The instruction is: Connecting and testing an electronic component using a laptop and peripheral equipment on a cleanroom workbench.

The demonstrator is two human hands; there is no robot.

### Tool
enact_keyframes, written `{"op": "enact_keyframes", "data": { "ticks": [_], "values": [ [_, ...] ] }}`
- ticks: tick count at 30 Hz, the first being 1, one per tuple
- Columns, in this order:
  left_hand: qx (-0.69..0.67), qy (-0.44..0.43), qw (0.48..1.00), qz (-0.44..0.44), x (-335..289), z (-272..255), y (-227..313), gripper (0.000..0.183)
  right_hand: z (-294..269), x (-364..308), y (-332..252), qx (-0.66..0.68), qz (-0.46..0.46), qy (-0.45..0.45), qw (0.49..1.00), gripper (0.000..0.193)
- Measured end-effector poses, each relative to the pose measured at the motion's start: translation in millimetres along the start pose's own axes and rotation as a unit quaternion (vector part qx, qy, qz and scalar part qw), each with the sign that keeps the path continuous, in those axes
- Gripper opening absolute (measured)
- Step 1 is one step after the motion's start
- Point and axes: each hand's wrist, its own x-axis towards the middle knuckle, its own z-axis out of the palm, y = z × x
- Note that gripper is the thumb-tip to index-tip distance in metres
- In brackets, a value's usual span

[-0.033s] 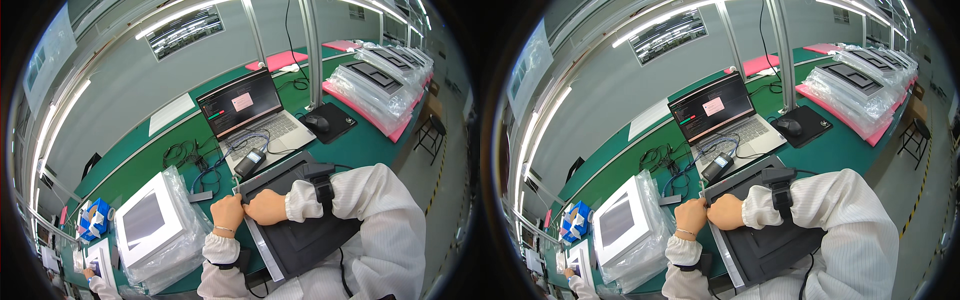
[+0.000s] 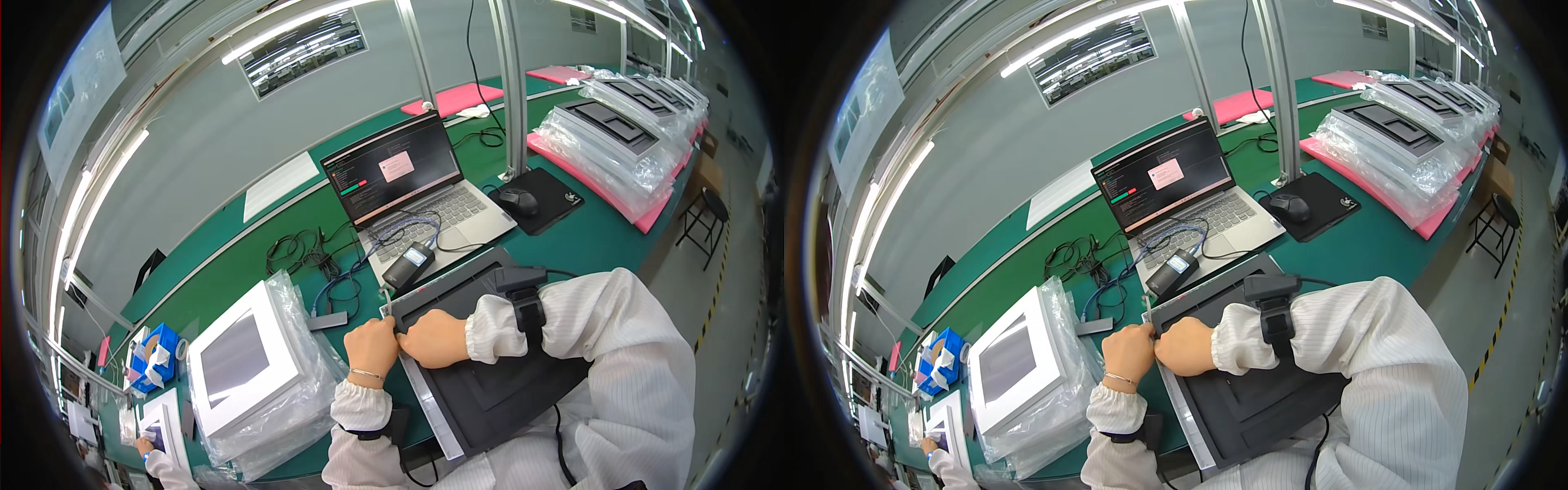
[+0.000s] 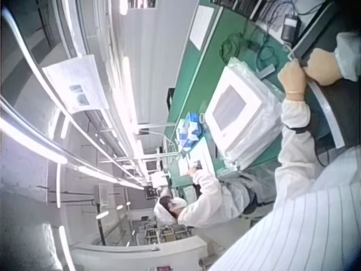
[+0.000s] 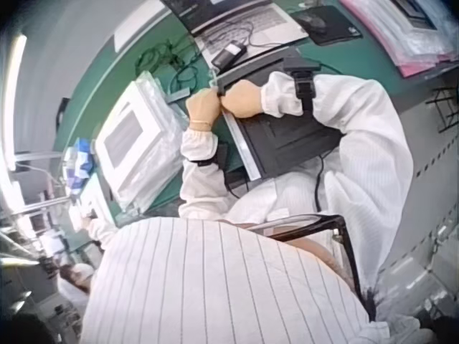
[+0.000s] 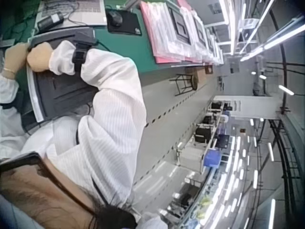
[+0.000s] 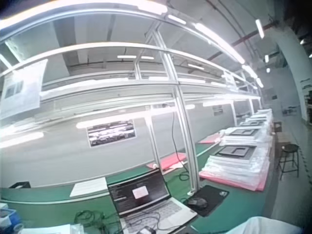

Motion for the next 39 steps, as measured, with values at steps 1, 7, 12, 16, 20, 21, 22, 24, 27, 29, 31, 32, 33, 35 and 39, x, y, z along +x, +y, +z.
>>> {"op": "enact_keyframes", "data": {
  "ticks": [1,7,12,16,20,21,22,24,27,29,31,32,33,35,39],
  "values": [
    [0.001,0.0,1.0,-0.002,-0.7,0.4,-0.8,0.008,0.5,1.3,-1.1,0.0,0.003,-0.007,1.0,0.015],
    [0.01,-0.009,1.0,-0.006,-2.2,3.2,-0.6,0.01,1.7,7.2,-3.6,-0.001,0.026,-0.013,1.0,0.015],
    [0.005,0.007,1.0,0.016,-2.1,-1.6,2.5,0.009,-3.9,13.5,-0.6,-0.006,0.028,-0.052,0.998,0.016],
    [0.007,0.003,1.0,0.014,-2.1,-2.6,2.1,0.009,-5.0,16.6,1.3,0.01,0.032,-0.067,0.997,0.016],
    [0.006,-0.01,1.0,0.0,-3.3,0.8,-0.5,0.008,-1.0,16.1,-1.7,0.014,0.05,-0.053,0.997,0.015],
    [0.01,-0.022,1.0,-0.01,-3.7,1.7,-1.1,0.009,-0.2,16.8,-1.1,0.014,0.049,-0.054,0.997,0.015],
    [0.008,-0.022,1.0,-0.009,-2.7,0.3,0.3,0.009,-1.9,16.7,0.3,0.017,0.046,-0.054,0.997,0.015],
    [0.007,-0.029,1.0,-0.007,-0.8,-4.7,3.5,0.009,-3.0,16.2,2.2,0.02,0.045,-0.056,0.997,0.015],
    [0.001,-0.028,1.0,-0.007,-2.0,-3.8,1.0,0.008,-0.8,19.7,1.7,0.021,0.045,-0.059,0.997,0.015],
    [0.005,-0.031,0.999,-0.008,-2.8,-3.3,0.0,0.008,-0.8,20.2,1.5,0.02,0.044,-0.062,0.997,0.014],
    [0.009,-0.033,0.999,-0.007,-1.5,-3.4,1.3,0.009,-1.7,18.2,3.0,0.018,0.04,-0.061,0.997,0.015],
    [0.005,-0.027,1.0,0.003,-0.1,-4.3,3.3,0.008,-2.7,16.5,4.4,0.015,0.035,-0.061,0.997,0.015],
    [0.001,-0.021,1.0,0.014,1.6,-4.1,5.3,0.007,-2.5,13.6,5.8,0.016,0.038,-0.061,0.997,0.015],
    [0.002,-0.014,1.0,0.009,-2.1,-4.7,2.6,0.007,-3.2,12.4,-0.6,0.0,0.035,-0.031,0.999,0.016],
    [0.003,-0.011,1.0,0.002,-2.3,-2.9,2.6,0.007,-1.5,9.6,-0.8,-0.001,0.035,-0.011,0.999,0.016]
  ]
}}
